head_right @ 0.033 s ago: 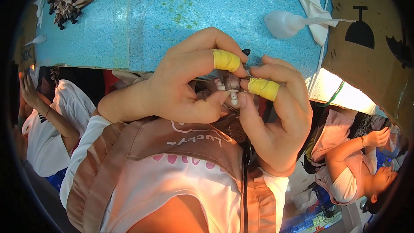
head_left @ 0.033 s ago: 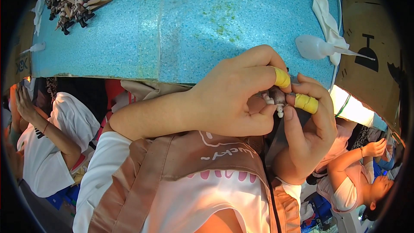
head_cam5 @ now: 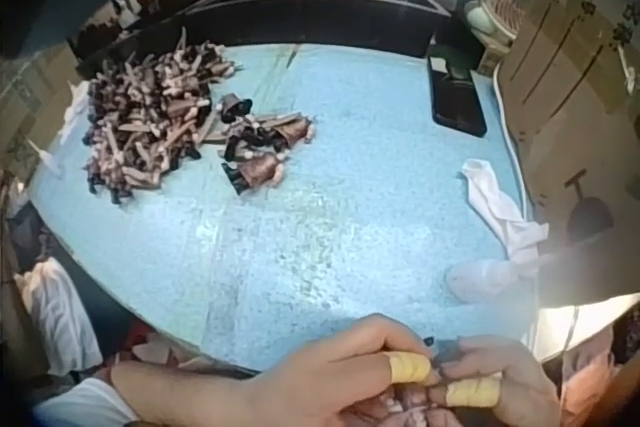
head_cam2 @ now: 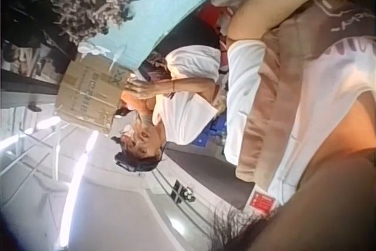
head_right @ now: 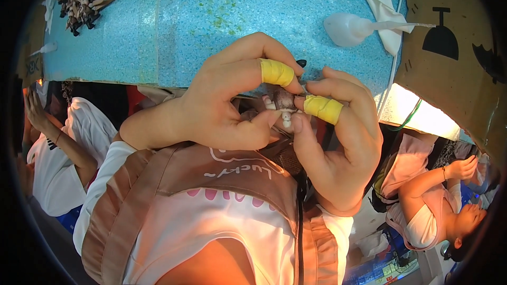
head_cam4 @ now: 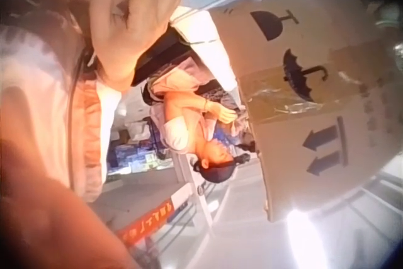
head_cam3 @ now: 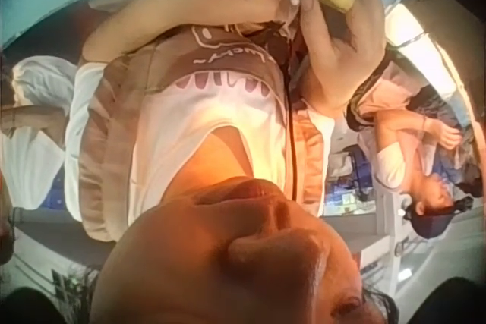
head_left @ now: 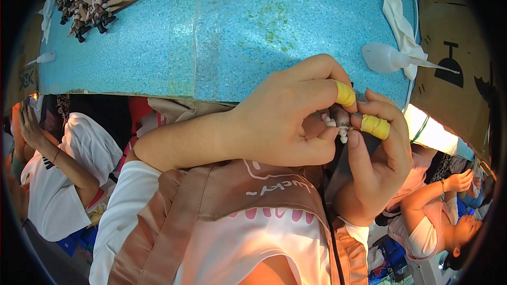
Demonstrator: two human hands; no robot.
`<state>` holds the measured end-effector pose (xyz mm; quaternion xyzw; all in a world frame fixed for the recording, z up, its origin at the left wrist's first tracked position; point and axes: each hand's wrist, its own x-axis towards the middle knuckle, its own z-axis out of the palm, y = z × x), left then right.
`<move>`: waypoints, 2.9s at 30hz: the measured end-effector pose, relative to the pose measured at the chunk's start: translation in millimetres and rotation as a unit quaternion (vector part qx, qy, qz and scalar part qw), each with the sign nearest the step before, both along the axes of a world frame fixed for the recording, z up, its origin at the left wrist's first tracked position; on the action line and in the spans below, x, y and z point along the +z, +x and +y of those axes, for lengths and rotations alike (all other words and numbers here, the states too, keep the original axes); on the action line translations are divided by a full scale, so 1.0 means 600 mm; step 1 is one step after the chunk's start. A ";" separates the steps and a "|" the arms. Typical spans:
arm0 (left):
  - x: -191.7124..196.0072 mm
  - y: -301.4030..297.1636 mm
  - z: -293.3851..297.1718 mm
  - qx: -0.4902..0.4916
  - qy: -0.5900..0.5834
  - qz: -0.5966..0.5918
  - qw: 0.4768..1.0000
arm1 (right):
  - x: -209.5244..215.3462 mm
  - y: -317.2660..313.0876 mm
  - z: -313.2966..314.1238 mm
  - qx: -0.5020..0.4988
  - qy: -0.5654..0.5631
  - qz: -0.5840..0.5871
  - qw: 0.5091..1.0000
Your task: The person assembles small figurines by applying glue from a squeeze bottle onto the figurine bodies and attaching small parts to them by hand.
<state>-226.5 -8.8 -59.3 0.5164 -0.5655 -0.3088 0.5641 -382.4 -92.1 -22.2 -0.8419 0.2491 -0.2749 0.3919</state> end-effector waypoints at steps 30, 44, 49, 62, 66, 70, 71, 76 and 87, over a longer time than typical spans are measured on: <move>0.039 0.037 0.005 -0.157 0.264 0.265 0.914 | -0.031 0.002 0.002 0.029 0.099 -0.030 0.994; 0.027 0.035 0.009 -0.123 0.235 0.288 0.920 | -0.047 0.008 0.003 0.033 0.192 -0.075 0.978; 0.019 0.032 0.012 -0.121 0.190 0.272 0.935 | -0.049 0.004 0.006 0.027 0.202 -0.064 0.977; 0.017 0.032 0.012 -0.123 0.184 0.257 0.941 | -0.048 0.005 0.010 0.018 0.177 -0.060 0.982; 0.019 0.033 0.013 -0.117 0.191 0.247 0.943 | -0.049 0.007 0.011 0.018 0.174 -0.068 0.982; 0.022 0.035 0.011 -0.117 0.207 0.248 0.939 | -0.061 0.013 0.002 0.036 0.124 -0.126 0.984; 0.022 0.034 0.011 -0.118 0.207 0.248 0.939 | -0.061 0.012 0.002 0.036 0.124 -0.126 0.984; 0.023 0.034 0.011 -0.116 0.215 0.262 0.934 | -0.062 0.010 0.001 0.045 0.125 -0.123 0.983; 0.022 0.033 0.012 -0.114 0.215 0.254 0.936 | -0.063 0.009 0.002 0.047 0.114 -0.124 0.985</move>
